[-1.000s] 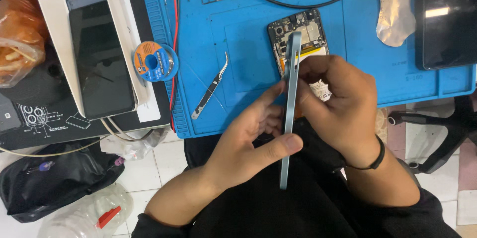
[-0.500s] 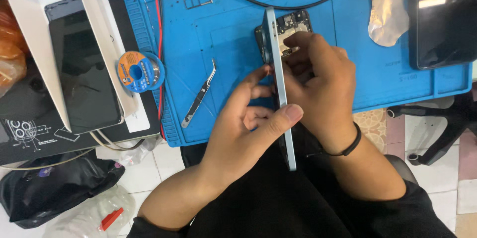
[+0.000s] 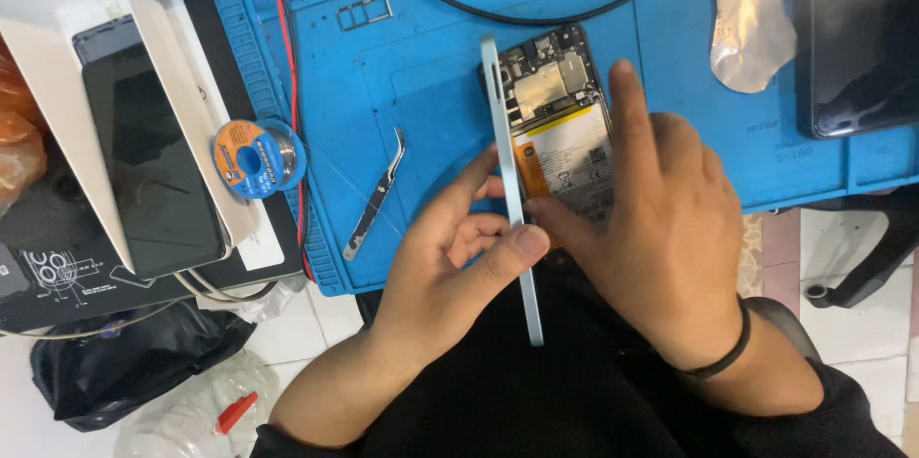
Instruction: The person aligns and seats a smartphone screen assembly onto the phone chassis, then uses a screwdriver to fasten screws around the camera module area. The person handles the phone and screwdriver throughout the clip.
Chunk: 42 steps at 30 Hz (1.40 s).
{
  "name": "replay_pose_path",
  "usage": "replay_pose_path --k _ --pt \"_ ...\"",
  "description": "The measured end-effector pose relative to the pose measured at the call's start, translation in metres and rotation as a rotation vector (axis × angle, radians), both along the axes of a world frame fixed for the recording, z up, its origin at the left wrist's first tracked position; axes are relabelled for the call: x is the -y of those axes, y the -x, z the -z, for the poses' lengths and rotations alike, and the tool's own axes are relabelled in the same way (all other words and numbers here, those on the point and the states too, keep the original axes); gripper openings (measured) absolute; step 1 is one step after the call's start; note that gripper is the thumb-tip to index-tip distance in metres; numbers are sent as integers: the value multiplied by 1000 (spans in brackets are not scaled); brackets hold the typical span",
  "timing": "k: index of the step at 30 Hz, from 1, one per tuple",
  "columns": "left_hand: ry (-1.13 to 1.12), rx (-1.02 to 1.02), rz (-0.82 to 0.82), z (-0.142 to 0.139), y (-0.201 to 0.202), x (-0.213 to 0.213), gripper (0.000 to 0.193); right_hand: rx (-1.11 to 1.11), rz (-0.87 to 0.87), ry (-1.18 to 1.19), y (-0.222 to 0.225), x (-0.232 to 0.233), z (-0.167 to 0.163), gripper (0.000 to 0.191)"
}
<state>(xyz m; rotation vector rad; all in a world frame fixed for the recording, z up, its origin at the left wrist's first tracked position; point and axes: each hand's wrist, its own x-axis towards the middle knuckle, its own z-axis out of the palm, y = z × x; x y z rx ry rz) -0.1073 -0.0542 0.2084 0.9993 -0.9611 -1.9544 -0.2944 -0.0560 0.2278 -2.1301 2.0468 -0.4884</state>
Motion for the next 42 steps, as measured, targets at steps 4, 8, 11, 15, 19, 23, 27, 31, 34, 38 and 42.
replay_pose_path --k 4,8,11,15,19,23,27,31,34,38,42 --pt "44 -112 -3 5 -5 -4 71 33 -55 19 -3 -3 8 111" --pt "84 -93 -14 10 -7 -9 73 124 -6 -75 1 0 13 120" --pt "100 -88 -23 11 -8 -10 75 165 4 -91 3 6 13 128" --pt "74 -79 -11 11 -10 -11 77 505 -123 -23 11 11 13 104" --pt "109 -59 16 4 -12 -15 77 925 -17 -343 21 7 11 49" --pt "348 68 36 -4 -12 -15 75 1136 75 -404 19 -3 7 34" --pt "554 270 58 -11 -13 -16 86 1226 39 -313 16 -16 -5 39" --pt "607 362 51 -14 -12 -21 89 1030 65 -229 11 -26 -12 31" --pt "707 429 48 -13 -10 -21 90 822 54 -142 4 -28 -12 26" --pt "769 503 49 -13 -9 -22 93 654 -16 15 -3 -31 -14 25" --pt "757 490 79 -14 -9 -23 93 651 -32 74 -7 -35 -17 22"
